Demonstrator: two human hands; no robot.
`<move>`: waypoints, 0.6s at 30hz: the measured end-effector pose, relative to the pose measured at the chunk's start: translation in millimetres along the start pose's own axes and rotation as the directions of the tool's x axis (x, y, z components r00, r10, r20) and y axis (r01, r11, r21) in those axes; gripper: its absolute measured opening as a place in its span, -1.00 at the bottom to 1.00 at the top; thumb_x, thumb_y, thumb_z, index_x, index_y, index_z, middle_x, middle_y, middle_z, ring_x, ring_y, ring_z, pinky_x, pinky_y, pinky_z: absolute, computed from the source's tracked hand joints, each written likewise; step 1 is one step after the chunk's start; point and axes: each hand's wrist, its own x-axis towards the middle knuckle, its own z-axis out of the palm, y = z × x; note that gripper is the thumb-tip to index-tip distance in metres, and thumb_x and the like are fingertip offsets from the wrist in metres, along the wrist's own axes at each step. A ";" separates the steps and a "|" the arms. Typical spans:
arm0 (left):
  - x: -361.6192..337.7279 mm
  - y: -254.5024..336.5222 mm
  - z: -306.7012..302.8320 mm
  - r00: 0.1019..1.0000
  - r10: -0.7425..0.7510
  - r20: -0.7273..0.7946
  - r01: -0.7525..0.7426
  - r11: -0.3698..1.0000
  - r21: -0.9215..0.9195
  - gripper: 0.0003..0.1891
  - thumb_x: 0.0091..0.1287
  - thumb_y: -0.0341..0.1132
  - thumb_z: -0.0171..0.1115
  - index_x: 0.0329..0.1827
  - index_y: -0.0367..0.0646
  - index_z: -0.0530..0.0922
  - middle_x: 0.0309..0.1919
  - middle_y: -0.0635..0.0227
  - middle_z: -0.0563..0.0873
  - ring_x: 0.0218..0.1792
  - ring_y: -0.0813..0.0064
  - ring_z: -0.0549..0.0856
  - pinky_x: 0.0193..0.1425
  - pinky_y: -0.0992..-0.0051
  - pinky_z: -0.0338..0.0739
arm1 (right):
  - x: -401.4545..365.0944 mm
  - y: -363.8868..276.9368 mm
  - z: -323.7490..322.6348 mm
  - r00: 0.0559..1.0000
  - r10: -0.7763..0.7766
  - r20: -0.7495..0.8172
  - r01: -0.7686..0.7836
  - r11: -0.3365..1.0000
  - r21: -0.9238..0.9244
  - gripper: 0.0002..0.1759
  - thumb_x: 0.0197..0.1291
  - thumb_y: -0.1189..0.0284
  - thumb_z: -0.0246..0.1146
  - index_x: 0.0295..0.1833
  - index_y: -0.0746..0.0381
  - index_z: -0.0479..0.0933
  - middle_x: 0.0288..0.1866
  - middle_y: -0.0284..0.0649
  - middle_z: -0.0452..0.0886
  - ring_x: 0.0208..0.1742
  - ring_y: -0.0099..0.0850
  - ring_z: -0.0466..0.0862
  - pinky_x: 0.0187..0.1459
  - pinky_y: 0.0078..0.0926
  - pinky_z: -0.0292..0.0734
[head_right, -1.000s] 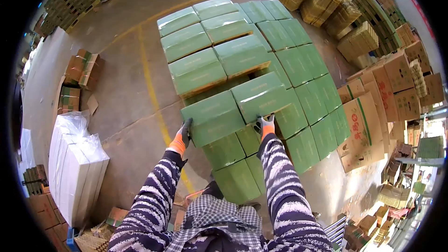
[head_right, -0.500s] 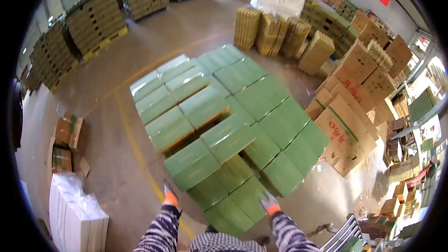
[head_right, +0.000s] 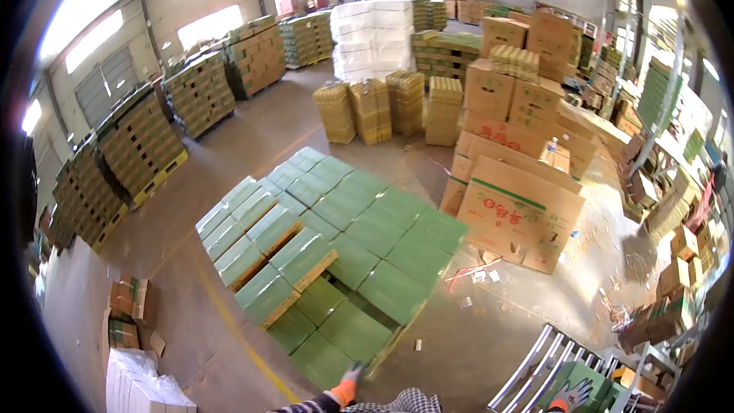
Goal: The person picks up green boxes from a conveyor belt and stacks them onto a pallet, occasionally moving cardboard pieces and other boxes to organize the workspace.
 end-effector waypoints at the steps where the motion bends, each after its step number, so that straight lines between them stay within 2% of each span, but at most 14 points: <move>1: 5.7 -25.1 30.4 0.975 0.059 0.213 -0.079 0.993 0.087 -0.58 0.45 -0.22 -0.10 0.33 -0.17 0.30 0.21 0.26 0.47 0.27 0.43 0.37 0.38 0.49 0.20 | 15.3 21.8 31.6 1.000 -0.016 -0.013 0.017 1.000 0.012 -0.19 0.28 0.07 -0.01 0.50 0.25 -0.09 0.53 -0.02 -0.05 0.49 -0.10 0.06 0.46 -0.20 -0.11; 2: -14.5 -22.9 74.3 0.902 0.116 0.415 -0.186 0.973 0.134 -0.58 0.46 -0.22 -0.12 0.32 -0.17 0.31 0.21 0.26 0.46 0.28 0.44 0.36 0.39 0.48 0.19 | 18.0 35.2 49.9 0.996 -0.039 0.080 0.039 0.999 0.006 -0.17 0.27 0.06 -0.02 0.50 0.26 -0.11 0.53 -0.04 -0.08 0.49 -0.09 0.03 0.46 -0.16 -0.11; 3: -33.1 -16.7 114.3 0.891 -0.061 0.449 -0.034 0.979 0.199 -0.57 0.46 -0.22 -0.10 0.35 -0.17 0.27 0.22 0.28 0.46 0.25 0.44 0.39 0.36 0.47 0.24 | 15.9 45.6 68.5 0.980 -0.125 0.157 0.125 0.992 0.009 -0.17 0.25 0.05 -0.03 0.50 0.26 -0.11 0.54 -0.05 -0.10 0.51 -0.07 -0.01 0.46 -0.12 -0.14; 4: -89.9 30.1 175.0 0.852 -0.235 0.469 0.109 0.954 0.279 -0.54 0.46 -0.23 -0.08 0.38 -0.16 0.24 0.22 0.30 0.47 0.22 0.45 0.43 0.33 0.46 0.29 | 13.7 48.0 93.6 0.977 -0.171 0.125 0.168 0.985 0.036 -0.17 0.25 0.04 -0.05 0.50 0.26 -0.11 0.54 -0.05 -0.12 0.52 -0.07 -0.05 0.46 -0.11 -0.17; 6: -47.1 -30.9 222.4 0.779 -0.314 0.542 -0.020 0.853 0.521 -0.45 0.45 -0.24 -0.03 0.46 -0.14 0.07 0.19 0.37 0.51 0.16 0.49 0.51 0.21 0.49 0.42 | -14.3 21.3 64.7 0.973 -0.137 0.183 0.112 0.984 0.140 -0.16 0.26 0.04 -0.07 0.50 0.29 -0.14 0.54 -0.02 -0.13 0.53 -0.06 -0.08 0.47 -0.11 -0.20; 8: 37.5 -145.7 257.3 0.550 -0.288 0.784 0.284 0.947 0.149 -0.24 0.33 -0.04 0.12 0.47 -0.21 0.01 0.32 0.23 0.35 0.28 0.40 0.38 0.30 0.46 0.31 | -21.2 16.2 99.6 0.955 -0.276 0.109 0.252 0.949 0.189 -0.11 0.20 0.03 0.02 0.47 0.34 -0.09 0.53 0.04 -0.12 0.52 -0.03 -0.08 0.47 -0.09 -0.22; 9: 61.8 -185.2 278.0 0.413 -0.264 0.872 0.482 0.875 0.037 -0.13 0.27 0.06 0.19 0.47 -0.24 -0.01 0.38 0.16 0.27 0.34 0.35 0.32 0.35 0.45 0.25 | -39.9 10.6 82.7 0.955 -0.281 0.099 0.239 0.921 0.307 -0.04 0.12 0.00 0.09 0.47 0.35 -0.06 0.53 0.06 -0.12 0.52 -0.03 -0.09 0.47 -0.09 -0.23; 10: 0.6 -158.7 287.9 0.664 -0.316 0.678 -0.090 0.866 0.492 -0.09 0.23 0.09 0.22 0.47 -0.25 -0.02 0.38 0.15 0.27 0.34 0.33 0.33 0.35 0.44 0.26 | -45.6 11.5 80.2 0.918 -0.376 0.129 0.313 0.883 0.349 0.00 0.06 0.01 0.15 0.47 0.35 -0.07 0.52 0.06 -0.12 0.52 -0.02 -0.09 0.48 -0.09 -0.24; 12: -26.3 -160.0 312.2 0.721 -0.332 0.608 -0.130 0.797 0.589 0.00 0.15 0.14 0.27 0.47 -0.27 -0.04 0.38 0.11 0.26 0.33 0.30 0.33 0.34 0.42 0.27 | -68.5 15.1 70.1 0.912 -0.397 0.100 0.296 0.810 0.507 0.00 0.01 0.03 0.21 0.48 0.25 -0.02 0.51 0.03 -0.03 0.51 -0.05 -0.03 0.47 -0.11 -0.20; 13: -32.2 -162.2 318.6 0.735 -0.336 0.589 -0.129 0.783 0.608 0.04 0.11 0.16 0.30 0.47 -0.27 -0.04 0.38 0.09 0.26 0.33 0.29 0.34 0.34 0.42 0.27 | -56.2 25.4 122.1 0.954 -0.290 -0.080 0.246 0.599 0.762 -0.06 0.04 0.02 0.21 0.46 0.23 0.05 0.49 0.00 0.04 0.47 -0.06 0.05 0.46 -0.12 -0.13; 14: -38.6 -164.7 322.1 0.753 -0.339 0.564 -0.128 0.765 0.631 0.08 0.07 0.18 0.32 0.47 -0.28 -0.05 0.37 0.08 0.26 0.33 0.27 0.34 0.34 0.41 0.28 | -44.1 35.7 173.2 0.951 -0.169 -0.257 0.298 0.301 0.906 -0.11 0.08 0.01 0.20 0.44 0.20 0.12 0.47 -0.04 0.12 0.44 -0.08 0.14 0.45 -0.13 -0.06; 15: -42.5 -170.7 325.3 0.768 -0.340 0.543 -0.128 0.749 0.650 0.12 0.03 0.21 0.35 0.47 -0.29 -0.06 0.37 0.06 0.26 0.32 0.26 0.34 0.34 0.40 0.28 | -41.4 58.1 161.4 0.970 0.050 -0.236 0.219 0.227 0.949 -0.12 0.08 0.01 0.20 0.44 0.20 0.12 0.47 -0.05 0.12 0.44 -0.08 0.15 0.44 -0.14 -0.05; 16: -44.7 -176.4 326.4 0.786 -0.337 0.518 -0.123 0.736 0.666 0.17 -0.01 0.23 0.38 0.47 -0.30 -0.07 0.37 0.04 0.26 0.32 0.24 0.35 0.34 0.39 0.29 | -38.0 76.4 132.8 0.968 0.212 -0.134 0.083 0.232 0.969 -0.13 0.08 0.00 0.20 0.44 0.20 0.13 0.47 -0.05 0.13 0.43 -0.08 0.15 0.44 -0.14 -0.04; 18: -46.1 -181.3 328.8 0.821 -0.323 0.470 -0.130 0.696 0.707 0.23 -0.11 0.23 0.44 0.47 -0.31 -0.07 0.36 0.03 0.27 0.31 0.23 0.36 0.33 0.37 0.31 | -26.8 110.0 102.7 0.951 0.287 0.111 -0.187 0.253 0.949 -0.14 0.09 0.00 0.20 0.43 0.20 0.14 0.46 -0.06 0.15 0.43 -0.08 0.17 0.43 -0.14 -0.03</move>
